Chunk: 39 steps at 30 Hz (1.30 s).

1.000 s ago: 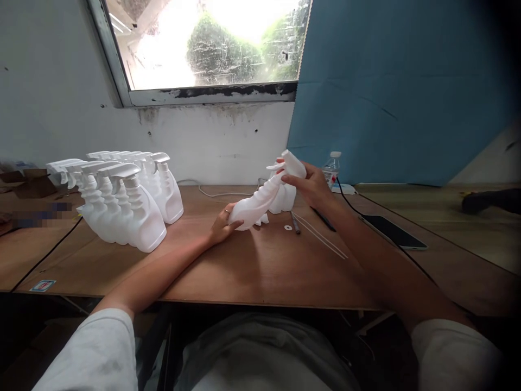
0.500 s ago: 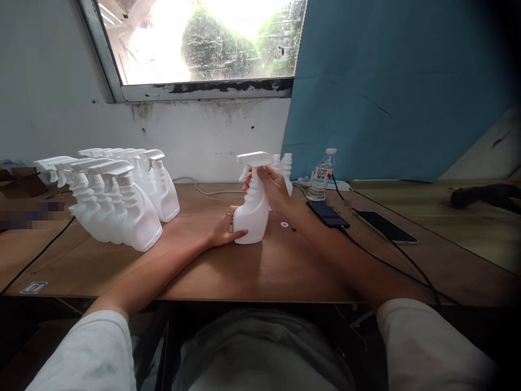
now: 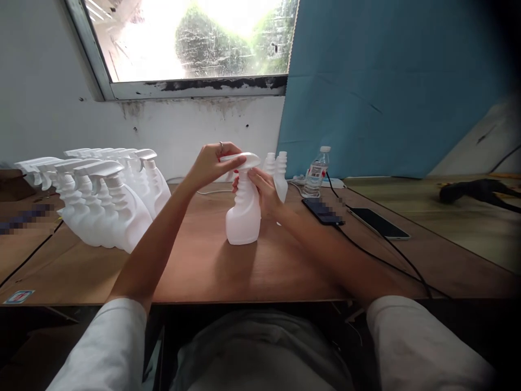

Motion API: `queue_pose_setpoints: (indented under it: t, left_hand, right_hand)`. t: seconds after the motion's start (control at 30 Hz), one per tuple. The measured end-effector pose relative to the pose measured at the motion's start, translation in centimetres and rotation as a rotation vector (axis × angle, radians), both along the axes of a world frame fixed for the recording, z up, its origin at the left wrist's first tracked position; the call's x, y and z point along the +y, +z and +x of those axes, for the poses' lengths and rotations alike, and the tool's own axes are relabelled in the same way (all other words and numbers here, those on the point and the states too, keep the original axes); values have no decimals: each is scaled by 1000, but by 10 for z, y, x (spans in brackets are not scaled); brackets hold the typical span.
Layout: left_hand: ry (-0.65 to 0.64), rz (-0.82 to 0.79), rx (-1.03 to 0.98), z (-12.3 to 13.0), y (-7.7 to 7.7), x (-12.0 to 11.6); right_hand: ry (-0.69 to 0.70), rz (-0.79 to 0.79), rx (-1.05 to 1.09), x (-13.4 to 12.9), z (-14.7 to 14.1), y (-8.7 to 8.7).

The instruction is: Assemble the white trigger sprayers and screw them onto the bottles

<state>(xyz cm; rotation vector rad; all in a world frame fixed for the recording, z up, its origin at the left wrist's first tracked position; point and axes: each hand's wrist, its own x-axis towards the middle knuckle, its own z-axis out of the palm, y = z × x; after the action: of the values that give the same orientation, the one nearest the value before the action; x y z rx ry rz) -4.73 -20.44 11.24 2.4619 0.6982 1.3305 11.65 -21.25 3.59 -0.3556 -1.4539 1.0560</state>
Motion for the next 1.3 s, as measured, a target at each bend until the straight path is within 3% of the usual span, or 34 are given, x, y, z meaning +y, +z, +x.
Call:
queue_pose_setpoints:
  t: [0.13, 0.23, 0.5, 0.67, 1.3]
  left_hand:
    - [38, 4, 74, -6, 11, -8]
    - [126, 73, 59, -2, 8, -10]
    - [195, 189, -5, 12, 0, 1]
    - [199, 210, -75, 9, 2, 1]
    - [213, 168, 1, 9, 3, -11]
  right_hand:
    - [39, 35, -3, 1, 3, -2]
    - [18, 45, -15, 4, 4, -3]
    - [-71, 37, -33, 6, 5, -3]
    - [-55, 49, -39, -2, 1, 0]
    - [-73, 9, -5, -2, -2, 0]
